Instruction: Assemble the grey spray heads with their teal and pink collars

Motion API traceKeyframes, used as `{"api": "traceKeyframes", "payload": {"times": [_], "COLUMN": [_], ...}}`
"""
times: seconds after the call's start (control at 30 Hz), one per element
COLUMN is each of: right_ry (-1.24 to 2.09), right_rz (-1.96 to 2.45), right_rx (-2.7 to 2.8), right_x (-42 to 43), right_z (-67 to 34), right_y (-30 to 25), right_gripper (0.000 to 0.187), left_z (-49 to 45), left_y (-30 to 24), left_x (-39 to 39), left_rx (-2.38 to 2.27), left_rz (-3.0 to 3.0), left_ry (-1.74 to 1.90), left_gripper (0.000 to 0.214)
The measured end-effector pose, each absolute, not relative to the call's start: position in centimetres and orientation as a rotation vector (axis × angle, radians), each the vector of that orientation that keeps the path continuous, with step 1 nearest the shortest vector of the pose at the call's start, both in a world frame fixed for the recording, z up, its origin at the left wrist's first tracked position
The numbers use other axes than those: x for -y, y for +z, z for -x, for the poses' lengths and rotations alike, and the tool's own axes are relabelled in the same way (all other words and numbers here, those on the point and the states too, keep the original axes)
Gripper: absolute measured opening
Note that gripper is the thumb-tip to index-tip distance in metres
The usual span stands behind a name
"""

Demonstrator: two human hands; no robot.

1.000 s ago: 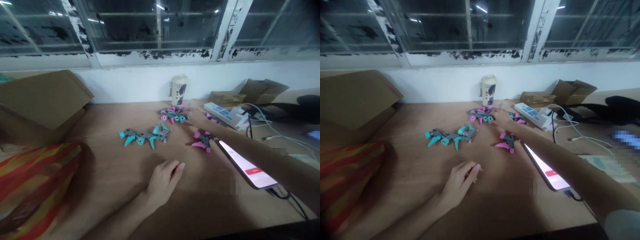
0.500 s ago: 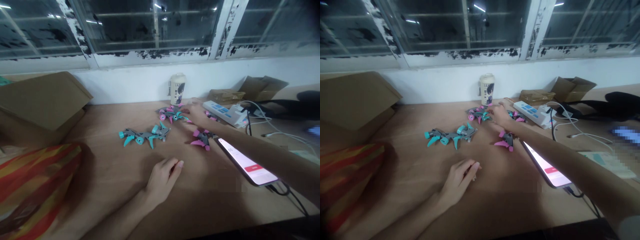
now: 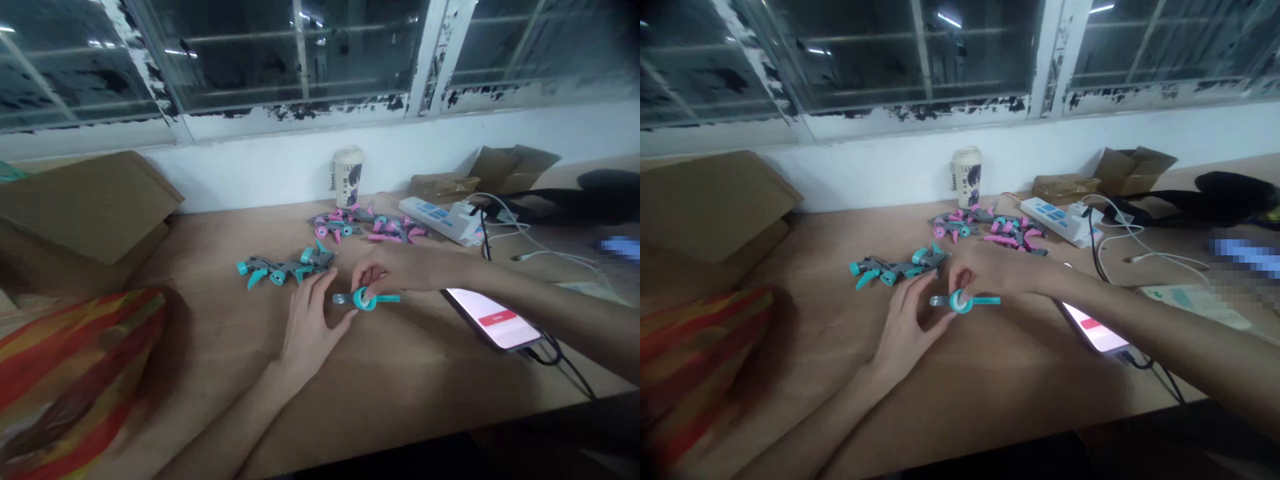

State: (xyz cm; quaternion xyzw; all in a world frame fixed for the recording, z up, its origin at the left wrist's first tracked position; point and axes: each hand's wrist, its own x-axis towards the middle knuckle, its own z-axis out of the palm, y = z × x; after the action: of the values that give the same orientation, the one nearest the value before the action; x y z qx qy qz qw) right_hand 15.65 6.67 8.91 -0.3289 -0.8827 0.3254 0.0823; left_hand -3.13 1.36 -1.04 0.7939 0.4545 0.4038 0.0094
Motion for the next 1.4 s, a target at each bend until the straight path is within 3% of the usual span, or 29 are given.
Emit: {"api": "traceKeyframes", "payload": {"times": [0.13,0.33,0.43,0.57,0.73,0.83,0.93,1.1,1.17,1.3,1.4], "right_ry": [1.021,1.061,0.646,0.145,-0.233,-0.217,-0.01,0.193,0.213,0.215,0.171], "right_rz": [0.967,0.967,1.021,1.031,1.122,1.144,1.035,0.891,0.86,0.845,0.833], "right_rx": [2.653,2.31,2.288,2.339,2.254,2.225,2.263,2.206,2.211,2.237,2.232], "right_x": [-5.3,-3.7,-2.6,-2.4,-3.0,-3.1,-2.8,-2.3,-2.3,-2.5,-2.6], "right_z": [-15.8,-17.5,-16.9,-15.4,-15.0,-15.0,-14.5,-13.9,-14.3,-15.5,-16.1], "right_y": [9.6,6.5,4.0,1.9,1.4,1.0,0.1,-1.2,-1.5,-2.1,-2.5], "right_gripper": [0.018,0.034,0.043,0.024,0.031,0.03,0.044,0.088,0.077,0.039,0.029], "left_z": [2.9,2.4,2.5,2.7,2.5,2.4,2.5,2.8,2.7,2.7,2.8], "left_y": [-1.4,-1.1,-1.2,-1.6,-1.9,-1.8,-1.5,-1.2,-1.4,-1.6,-1.4], "left_x": [-1.2,-0.5,-0.5,-0.8,-1.4,-1.5,-1.2,-0.4,-0.4,-0.9,-1.4], "left_rx": [-1.304,-1.31,-1.306,-1.352,-1.385,-1.34,-1.393,-1.314,-1.264,-1.189,-1.225], "left_rz": [-2.489,-2.21,-2.182,-2.102,-1.991,-1.951,-2.03,-2.226,-2.288,-2.349,-2.177], "left_ry": [1.146,1.272,1.273,1.245,1.135,1.078,1.037,0.99,0.982,0.953,1.033], "left_gripper": [0.013,0.012,0.009,0.015,0.014,0.01,0.013,0.017,0.016,0.016,0.016]}}
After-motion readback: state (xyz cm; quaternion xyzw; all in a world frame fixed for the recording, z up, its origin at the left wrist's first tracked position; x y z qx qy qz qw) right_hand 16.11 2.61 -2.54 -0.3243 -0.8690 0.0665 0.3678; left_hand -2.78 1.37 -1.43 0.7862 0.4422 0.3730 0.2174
